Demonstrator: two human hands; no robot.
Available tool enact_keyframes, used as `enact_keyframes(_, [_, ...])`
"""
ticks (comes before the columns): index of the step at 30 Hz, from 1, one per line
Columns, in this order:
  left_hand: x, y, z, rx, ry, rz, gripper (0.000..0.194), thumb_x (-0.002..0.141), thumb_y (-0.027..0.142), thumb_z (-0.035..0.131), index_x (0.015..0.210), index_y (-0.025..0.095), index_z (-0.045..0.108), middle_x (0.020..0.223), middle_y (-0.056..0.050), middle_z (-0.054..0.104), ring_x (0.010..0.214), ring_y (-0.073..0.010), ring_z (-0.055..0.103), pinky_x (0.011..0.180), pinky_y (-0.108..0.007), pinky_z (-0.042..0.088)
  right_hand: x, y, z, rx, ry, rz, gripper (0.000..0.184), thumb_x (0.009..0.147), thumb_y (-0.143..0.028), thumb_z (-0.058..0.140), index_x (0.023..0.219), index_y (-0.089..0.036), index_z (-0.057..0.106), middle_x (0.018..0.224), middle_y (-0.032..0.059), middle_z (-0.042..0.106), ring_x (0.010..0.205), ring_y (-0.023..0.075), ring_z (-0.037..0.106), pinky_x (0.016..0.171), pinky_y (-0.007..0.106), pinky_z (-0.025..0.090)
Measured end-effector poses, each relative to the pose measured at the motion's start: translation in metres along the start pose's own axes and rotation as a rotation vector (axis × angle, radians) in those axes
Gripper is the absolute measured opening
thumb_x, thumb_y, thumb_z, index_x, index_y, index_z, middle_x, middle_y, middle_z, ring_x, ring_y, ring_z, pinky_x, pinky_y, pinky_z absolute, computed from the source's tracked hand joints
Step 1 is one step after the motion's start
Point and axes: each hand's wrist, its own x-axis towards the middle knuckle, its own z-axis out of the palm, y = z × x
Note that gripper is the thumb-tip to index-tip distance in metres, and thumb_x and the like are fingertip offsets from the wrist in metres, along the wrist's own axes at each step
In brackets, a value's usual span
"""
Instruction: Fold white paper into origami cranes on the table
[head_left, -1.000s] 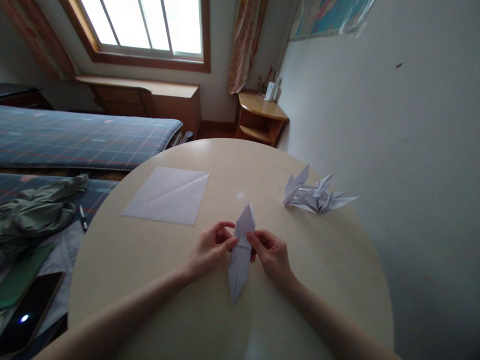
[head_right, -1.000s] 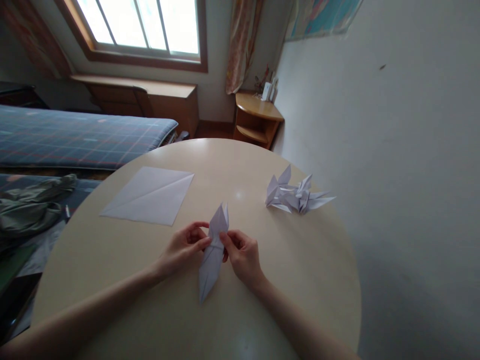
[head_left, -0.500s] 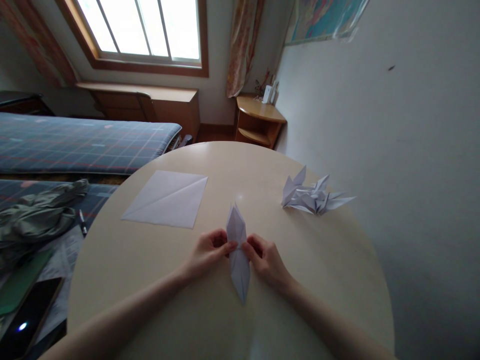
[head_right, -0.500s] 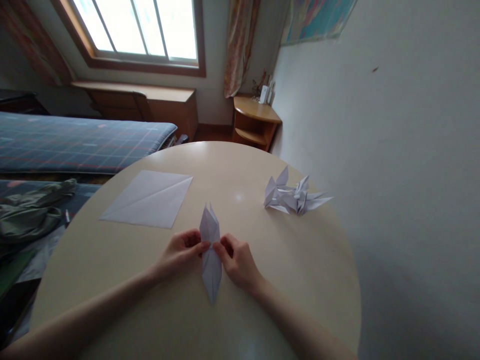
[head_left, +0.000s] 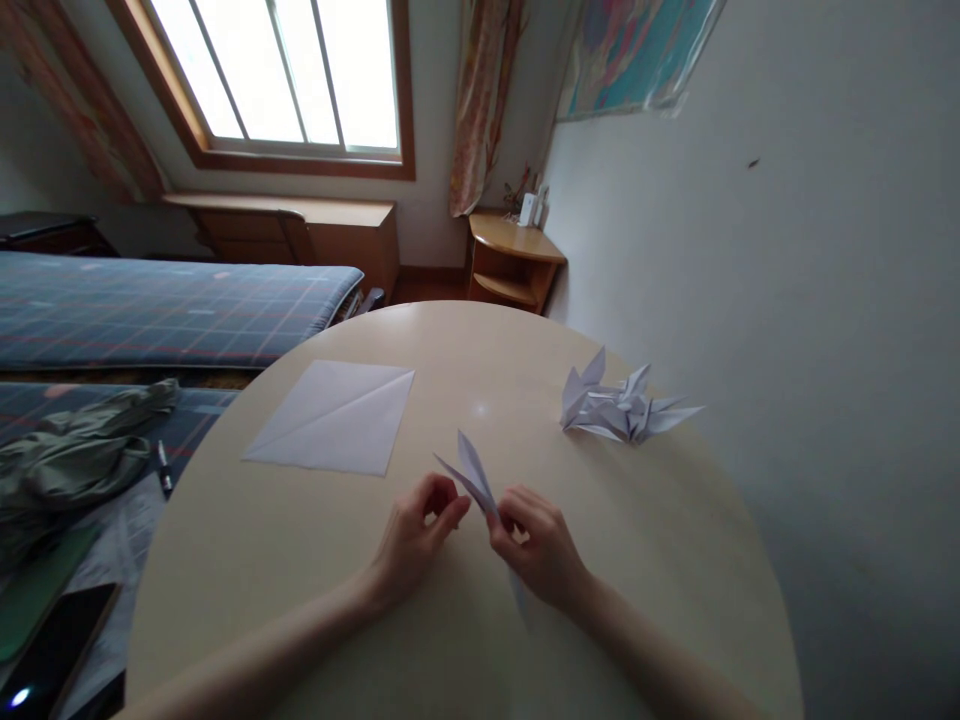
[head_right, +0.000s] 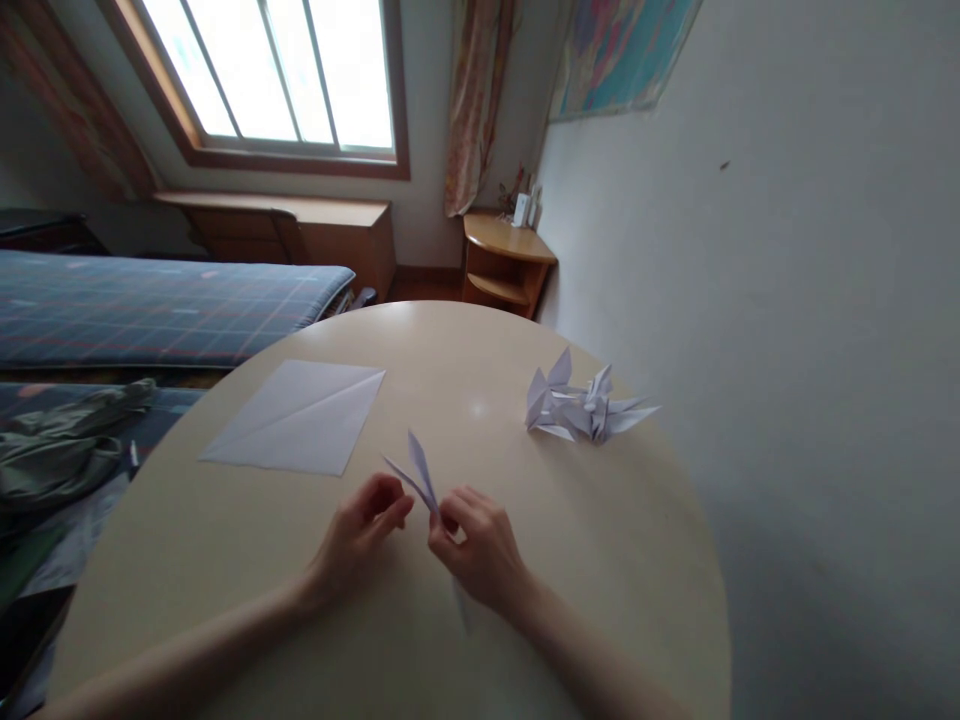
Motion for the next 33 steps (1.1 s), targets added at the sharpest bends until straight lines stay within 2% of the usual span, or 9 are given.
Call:
enact_keyframes(3, [-0.006,0.005,-0.001,-0.090,-0.177,0.037,0.030,0.086,0.044,0.051,0.087,0.014,0.056,0.079,-0.004,0.060,0.074,-0.0153,0.057,0.068,-0.025,0.044,0.000,-0.009,-0.002,-0.087,-0.047,-0.174,0.017,0.077,-0.012,0.047,0.062,-0.020,0.045,0.070,0.0015,0.049,0.068,0.0153,0.045,0.061,0.026,0.037])
enact_keyframes(6, [-0.009,0.004,-0.002,-0.225,-0.224,-0.007,0.031,0.082,0.044,0.057,0.089,0.014,0.056,0.081,-0.004,0.061,0.075,-0.0163,0.058,0.068,-0.025,0.044,-0.002,-0.018,-0.006,-0.143,-0.144,-0.258,0.011,0.081,-0.019,0.049,0.070,-0.020,0.048,0.081,0.0055,0.053,0.077,0.0186,0.046,0.068,0.031,0.040])
enact_keyframes(11, [-0.005,0.000,-0.001,-0.331,-0.081,-0.103,0.028,0.077,0.042,0.064,0.077,0.014,0.056,0.070,0.001,0.056,0.069,-0.0130,0.052,0.064,-0.022,0.042,-0.006,-0.019,-0.015,-0.120,-0.271,-0.359,0.011,0.086,-0.020,0.040,0.087,-0.019,0.050,0.092,0.0069,0.057,0.089,0.0216,0.046,0.080,0.038,0.039])
enact_keyframes(14, [-0.001,0.001,-0.002,-0.339,0.000,-0.146,0.028,0.075,0.040,0.065,0.070,0.014,0.057,0.064,0.002,0.055,0.066,-0.0124,0.051,0.064,-0.022,0.041,-0.007,-0.011,-0.017,-0.026,-0.214,-0.438,0.026,0.082,-0.009,0.036,0.102,-0.018,0.049,0.102,0.0082,0.056,0.095,0.0209,0.046,0.084,0.036,0.040])
enact_keyframes(16, [0.001,0.003,-0.002,-0.350,0.019,-0.176,0.028,0.075,0.040,0.065,0.069,0.013,0.059,0.062,0.002,0.056,0.063,-0.0123,0.052,0.062,-0.023,0.041,-0.007,-0.004,-0.016,0.001,-0.096,-0.441,0.035,0.078,-0.004,0.036,0.105,-0.019,0.051,0.107,0.0081,0.054,0.099,0.0205,0.046,0.085,0.036,0.041])
enact_keyframes(19, [0.003,0.007,-0.004,-0.365,0.005,-0.214,0.030,0.073,0.042,0.067,0.074,0.012,0.062,0.065,0.000,0.059,0.062,-0.0123,0.054,0.061,-0.023,0.043,-0.004,0.006,-0.013,0.001,0.100,-0.330,0.036,0.078,-0.003,0.042,0.100,-0.025,0.061,0.104,0.0061,0.049,0.096,0.0197,0.046,0.082,0.034,0.044])
enact_keyframes(21, [0.004,0.008,-0.004,-0.371,-0.015,-0.223,0.032,0.071,0.043,0.069,0.077,0.012,0.062,0.069,-0.001,0.061,0.062,-0.0127,0.056,0.060,-0.024,0.044,-0.001,0.009,-0.013,0.052,0.123,-0.231,0.030,0.080,-0.007,0.052,0.097,-0.028,0.066,0.101,0.0054,0.047,0.091,0.0183,0.048,0.078,0.032,0.046])
enact_keyframes(27, [0.004,0.005,0.000,-0.416,0.055,-0.156,0.041,0.071,0.039,0.071,0.096,0.019,0.046,0.058,0.006,0.056,0.052,-0.0113,0.055,0.048,-0.021,0.045,0.004,0.014,-0.012,0.408,-0.127,0.064,0.018,0.077,-0.029,0.067,0.095,-0.023,0.065,0.083,0.0013,0.057,0.068,0.0125,0.056,0.067,0.028,0.051])
enact_keyframes(33, [0.001,0.000,0.002,-0.440,0.050,-0.113,0.032,0.074,0.037,0.069,0.085,0.020,0.045,0.059,0.008,0.051,0.047,-0.0077,0.051,0.041,-0.017,0.042,0.000,0.016,-0.008,0.722,-0.267,0.364,0.024,0.074,-0.037,0.069,0.089,-0.020,0.063,0.068,-0.0006,0.065,0.062,0.0133,0.062,0.060,0.026,0.052])
